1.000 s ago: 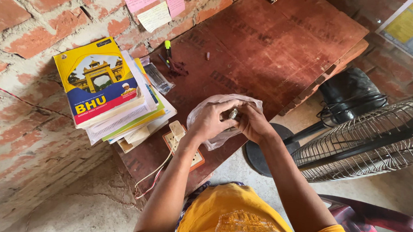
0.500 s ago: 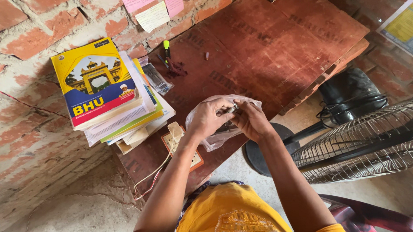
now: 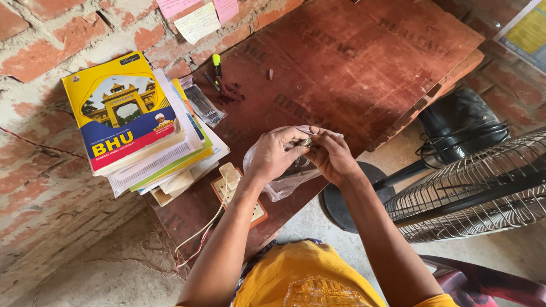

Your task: The person retrieves a small metal part from a plastic bag on a table, then uses a screwdriver to tighten screws on the rear housing of a standing electric fan. They repeatedly adjust the fan head and continue screwing into the motor housing.

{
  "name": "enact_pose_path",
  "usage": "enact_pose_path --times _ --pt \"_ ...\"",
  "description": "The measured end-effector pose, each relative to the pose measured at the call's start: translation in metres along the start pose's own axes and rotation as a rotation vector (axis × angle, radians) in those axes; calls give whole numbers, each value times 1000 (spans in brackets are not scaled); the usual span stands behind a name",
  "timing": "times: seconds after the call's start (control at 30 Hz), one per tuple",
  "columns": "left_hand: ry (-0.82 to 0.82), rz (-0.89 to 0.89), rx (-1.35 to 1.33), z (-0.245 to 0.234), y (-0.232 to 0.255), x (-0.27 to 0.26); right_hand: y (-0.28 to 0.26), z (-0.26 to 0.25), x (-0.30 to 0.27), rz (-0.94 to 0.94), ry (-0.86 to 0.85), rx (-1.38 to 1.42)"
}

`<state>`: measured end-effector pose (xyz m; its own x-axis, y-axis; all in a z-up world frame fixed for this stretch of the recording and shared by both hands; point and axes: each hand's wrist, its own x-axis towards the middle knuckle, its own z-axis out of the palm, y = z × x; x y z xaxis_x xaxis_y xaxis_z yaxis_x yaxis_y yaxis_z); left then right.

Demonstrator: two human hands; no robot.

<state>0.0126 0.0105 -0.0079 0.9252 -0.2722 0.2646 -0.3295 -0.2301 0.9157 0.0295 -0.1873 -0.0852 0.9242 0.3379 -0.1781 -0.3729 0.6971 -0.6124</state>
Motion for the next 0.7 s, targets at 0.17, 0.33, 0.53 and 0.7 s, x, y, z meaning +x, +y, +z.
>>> enact_pose_path --times 0.17,0.33,0.53,0.7 --pt "-17 10 34 0 -1 2 4 -5 1 -13 0 28" --pt "-41 -21 33 1 -1 5 0 -3 1 -13 -51 13" --pt "-83 -36 -51 -2 -6 6 -13 19 -9 -4 -71 -11" --pt "-124 -141 -250 -3 -3 10 -23 32 -11 8 -97 -29"
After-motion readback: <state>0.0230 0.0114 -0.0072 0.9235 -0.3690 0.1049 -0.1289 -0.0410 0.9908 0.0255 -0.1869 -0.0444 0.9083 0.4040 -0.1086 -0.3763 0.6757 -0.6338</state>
